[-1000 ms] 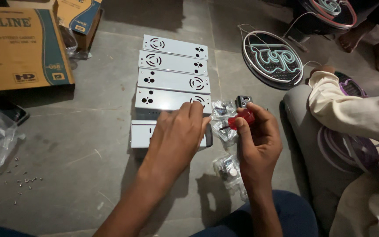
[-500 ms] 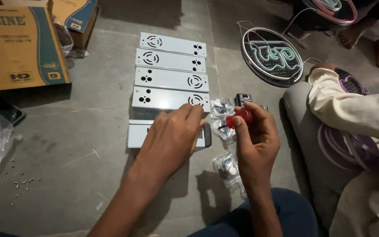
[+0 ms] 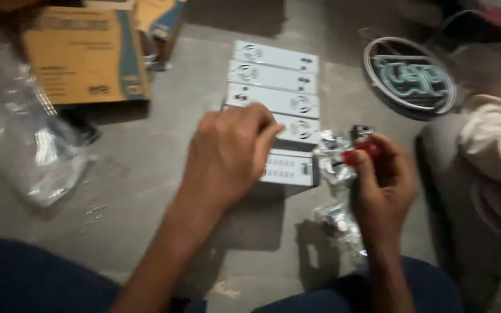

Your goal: The person assembles a car stereo cabinet by screwing together multiple silver metal chassis units. They use a red screwdriver to fasten screws into the side of each unit, stacking them vertically. The person also handles a perforated metal panel and several small screws.

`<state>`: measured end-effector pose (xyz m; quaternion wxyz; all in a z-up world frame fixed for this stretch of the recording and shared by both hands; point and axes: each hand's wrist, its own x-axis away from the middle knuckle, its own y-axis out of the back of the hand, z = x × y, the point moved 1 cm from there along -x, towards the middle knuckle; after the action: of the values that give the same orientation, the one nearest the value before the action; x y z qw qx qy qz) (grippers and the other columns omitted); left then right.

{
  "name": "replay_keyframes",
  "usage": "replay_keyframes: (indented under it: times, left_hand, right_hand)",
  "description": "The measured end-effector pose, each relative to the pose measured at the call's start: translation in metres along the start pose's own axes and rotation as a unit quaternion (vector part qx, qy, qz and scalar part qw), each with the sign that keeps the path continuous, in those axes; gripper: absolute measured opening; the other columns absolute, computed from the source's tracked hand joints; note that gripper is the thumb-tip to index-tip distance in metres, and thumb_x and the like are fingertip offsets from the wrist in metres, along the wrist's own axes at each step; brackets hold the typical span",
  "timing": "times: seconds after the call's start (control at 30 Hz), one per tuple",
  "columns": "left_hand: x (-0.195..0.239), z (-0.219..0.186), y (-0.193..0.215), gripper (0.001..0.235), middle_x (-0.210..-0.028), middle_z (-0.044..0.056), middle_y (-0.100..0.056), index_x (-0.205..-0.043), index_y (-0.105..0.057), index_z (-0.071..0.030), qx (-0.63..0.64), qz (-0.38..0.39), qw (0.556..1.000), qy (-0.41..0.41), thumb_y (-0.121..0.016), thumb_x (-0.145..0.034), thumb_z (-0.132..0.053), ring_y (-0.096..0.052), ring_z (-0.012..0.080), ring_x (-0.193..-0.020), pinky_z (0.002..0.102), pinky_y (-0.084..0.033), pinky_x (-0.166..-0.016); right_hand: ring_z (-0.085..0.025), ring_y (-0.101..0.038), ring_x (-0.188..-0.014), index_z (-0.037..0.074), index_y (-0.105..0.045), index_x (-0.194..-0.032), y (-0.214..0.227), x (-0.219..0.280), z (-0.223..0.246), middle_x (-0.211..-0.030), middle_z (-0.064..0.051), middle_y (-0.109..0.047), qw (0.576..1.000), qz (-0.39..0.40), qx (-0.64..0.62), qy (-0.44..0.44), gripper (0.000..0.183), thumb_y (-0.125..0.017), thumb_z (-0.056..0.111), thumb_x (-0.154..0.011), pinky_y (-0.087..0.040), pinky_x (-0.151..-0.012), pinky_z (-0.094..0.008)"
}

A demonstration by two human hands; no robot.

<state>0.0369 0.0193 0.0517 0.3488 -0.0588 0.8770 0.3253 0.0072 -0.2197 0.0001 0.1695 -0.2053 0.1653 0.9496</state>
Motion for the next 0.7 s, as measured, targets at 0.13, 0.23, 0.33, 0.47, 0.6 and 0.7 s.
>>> replay_keyframes:
  times: [0.13,0.23,0.33,0.47,0.6,0.7]
  left_hand:
    - [0.004,0.054,0.071,0.023,-0.087,0.011,-0.078,-0.098,-0.073,-0.008,-0.076,0.124,0.952,0.269,-0.066,-0.095,-0.030,-0.077,0.0274,-0.079,0.043,-0.057,-0.075]
    - [0.027,0.103,0.113,0.034,-0.104,0.019,-0.077,-0.106,-0.079,-0.008,-0.254,0.253,0.835,0.417,-0.068,-0.095,-0.039,-0.073,0.0350,-0.098,0.049,-0.054,-0.090]
    - [0.070,0.147,0.122,0.037,-0.123,0.020,-0.073,-0.117,-0.076,-0.010,-0.352,0.314,0.730,0.495,-0.073,-0.088,-0.033,-0.068,0.0374,-0.116,0.053,-0.049,-0.099]
    - [0.123,0.194,0.110,0.035,-0.125,0.015,-0.074,-0.118,-0.078,-0.016,-0.379,0.308,0.673,0.555,-0.071,-0.084,-0.022,-0.070,0.0346,-0.118,0.050,-0.052,-0.095]
    - [0.135,0.218,0.103,0.031,-0.122,0.016,-0.076,-0.115,-0.081,-0.015,-0.407,0.253,0.700,0.530,-0.065,-0.088,-0.017,-0.072,0.0358,-0.114,0.049,-0.054,-0.088]
    - [0.129,0.210,0.101,0.028,-0.117,0.019,-0.076,-0.112,-0.080,-0.012,-0.415,0.243,0.698,0.530,-0.067,-0.088,-0.020,-0.072,0.0365,-0.108,0.052,-0.053,-0.084]
  right_hand:
    - [-0.016,-0.068,-0.115,0.000,-0.059,-0.133,0.003,0.001,-0.002,-0.124,-0.012,-0.068,1.000,-0.002,-0.002,-0.009,0.027,-0.063,0.003,-0.107,-0.057,-0.102,-0.029]
    - [-0.016,-0.068,-0.116,-0.001,-0.060,-0.135,0.003,-0.001,0.002,-0.125,-0.011,-0.069,1.000,-0.015,-0.009,-0.021,0.027,-0.064,0.005,-0.109,-0.057,-0.102,-0.029]
    - [-0.014,-0.068,-0.109,0.000,-0.060,-0.136,0.001,-0.004,0.006,-0.119,-0.009,-0.069,0.998,-0.034,-0.020,-0.041,0.029,-0.066,0.007,-0.109,-0.058,-0.094,-0.026]
    - [-0.010,-0.066,-0.100,0.000,-0.062,-0.128,0.010,-0.002,0.003,-0.111,-0.004,-0.067,0.997,-0.065,0.011,-0.026,0.025,-0.066,0.011,-0.105,-0.057,-0.086,-0.022]
    - [-0.011,-0.067,-0.101,-0.001,-0.064,-0.132,0.016,-0.001,-0.004,-0.113,-0.006,-0.068,0.998,-0.053,-0.023,-0.027,0.022,-0.065,0.012,-0.115,-0.058,-0.087,-0.023]
    - [-0.012,-0.066,-0.100,-0.002,-0.062,-0.128,0.019,-0.002,-0.003,-0.112,-0.007,-0.068,0.998,-0.057,-0.037,-0.016,0.020,-0.065,0.014,-0.116,-0.057,-0.087,-0.024]
